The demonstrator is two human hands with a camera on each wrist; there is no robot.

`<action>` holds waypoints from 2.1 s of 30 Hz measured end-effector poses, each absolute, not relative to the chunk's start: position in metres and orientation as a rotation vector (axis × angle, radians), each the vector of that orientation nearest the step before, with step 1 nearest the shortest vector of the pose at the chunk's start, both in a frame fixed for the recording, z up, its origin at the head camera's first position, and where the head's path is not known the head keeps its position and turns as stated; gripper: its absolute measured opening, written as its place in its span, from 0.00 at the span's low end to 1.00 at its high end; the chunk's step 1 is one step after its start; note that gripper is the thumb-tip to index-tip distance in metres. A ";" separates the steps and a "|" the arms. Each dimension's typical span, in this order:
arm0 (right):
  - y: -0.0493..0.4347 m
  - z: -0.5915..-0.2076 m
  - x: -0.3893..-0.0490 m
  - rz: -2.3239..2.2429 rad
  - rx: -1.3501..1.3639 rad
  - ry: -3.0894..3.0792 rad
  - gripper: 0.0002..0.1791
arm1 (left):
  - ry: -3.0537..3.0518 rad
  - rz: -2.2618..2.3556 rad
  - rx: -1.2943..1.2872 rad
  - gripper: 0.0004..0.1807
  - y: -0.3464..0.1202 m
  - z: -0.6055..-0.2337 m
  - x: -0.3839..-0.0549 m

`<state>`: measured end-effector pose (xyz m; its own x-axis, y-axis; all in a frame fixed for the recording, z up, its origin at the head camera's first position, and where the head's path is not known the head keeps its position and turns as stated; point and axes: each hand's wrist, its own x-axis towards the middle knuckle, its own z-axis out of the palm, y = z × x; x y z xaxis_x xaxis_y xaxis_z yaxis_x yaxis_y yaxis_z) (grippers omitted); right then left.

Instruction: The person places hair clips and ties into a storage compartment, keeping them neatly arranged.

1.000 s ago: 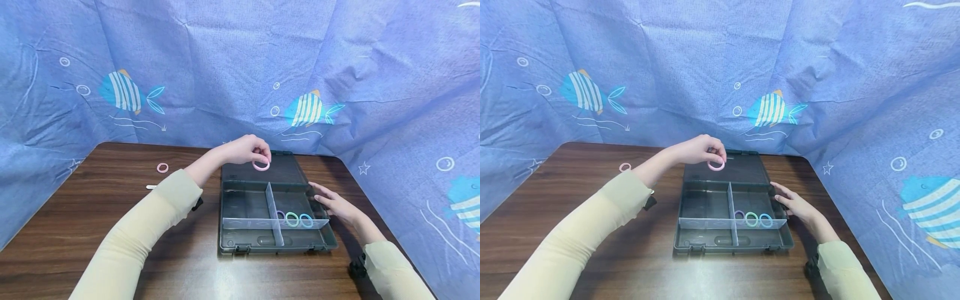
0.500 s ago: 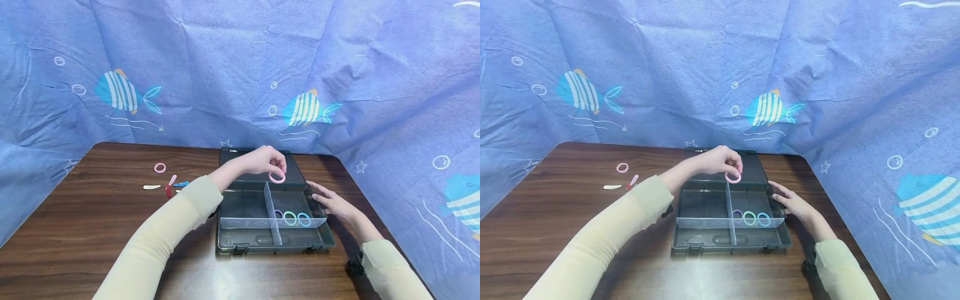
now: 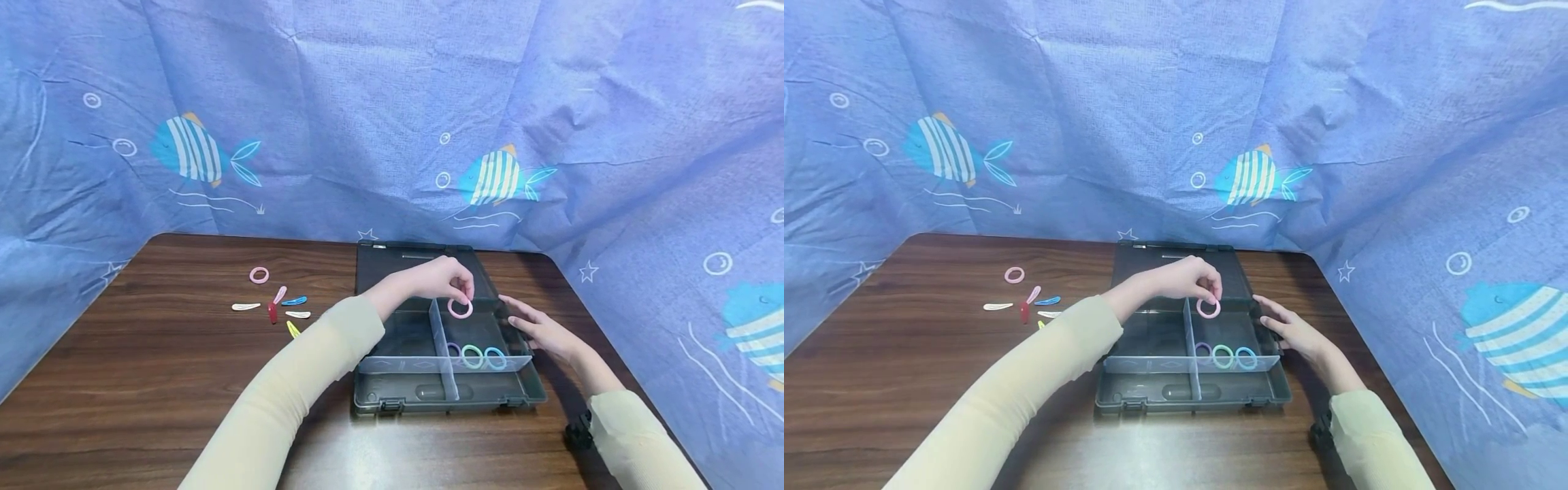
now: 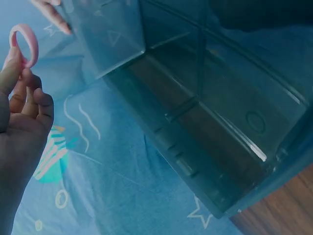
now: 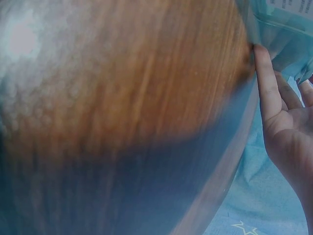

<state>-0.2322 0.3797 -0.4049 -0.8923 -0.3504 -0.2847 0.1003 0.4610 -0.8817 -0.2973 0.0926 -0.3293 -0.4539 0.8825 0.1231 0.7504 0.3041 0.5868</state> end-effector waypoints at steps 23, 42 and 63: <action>0.381 -0.406 -0.233 -1.423 -0.207 2.281 0.32 | 2.402 0.318 1.657 0.02 0.122 -0.359 -0.300; 0.379 -0.404 -0.234 -1.382 -0.218 2.291 0.31 | 2.399 0.173 1.661 0.03 0.121 -0.354 -0.295; 0.381 -0.403 -0.232 -1.371 -0.233 2.306 0.32 | 2.452 0.368 1.633 0.03 0.079 -0.317 -0.293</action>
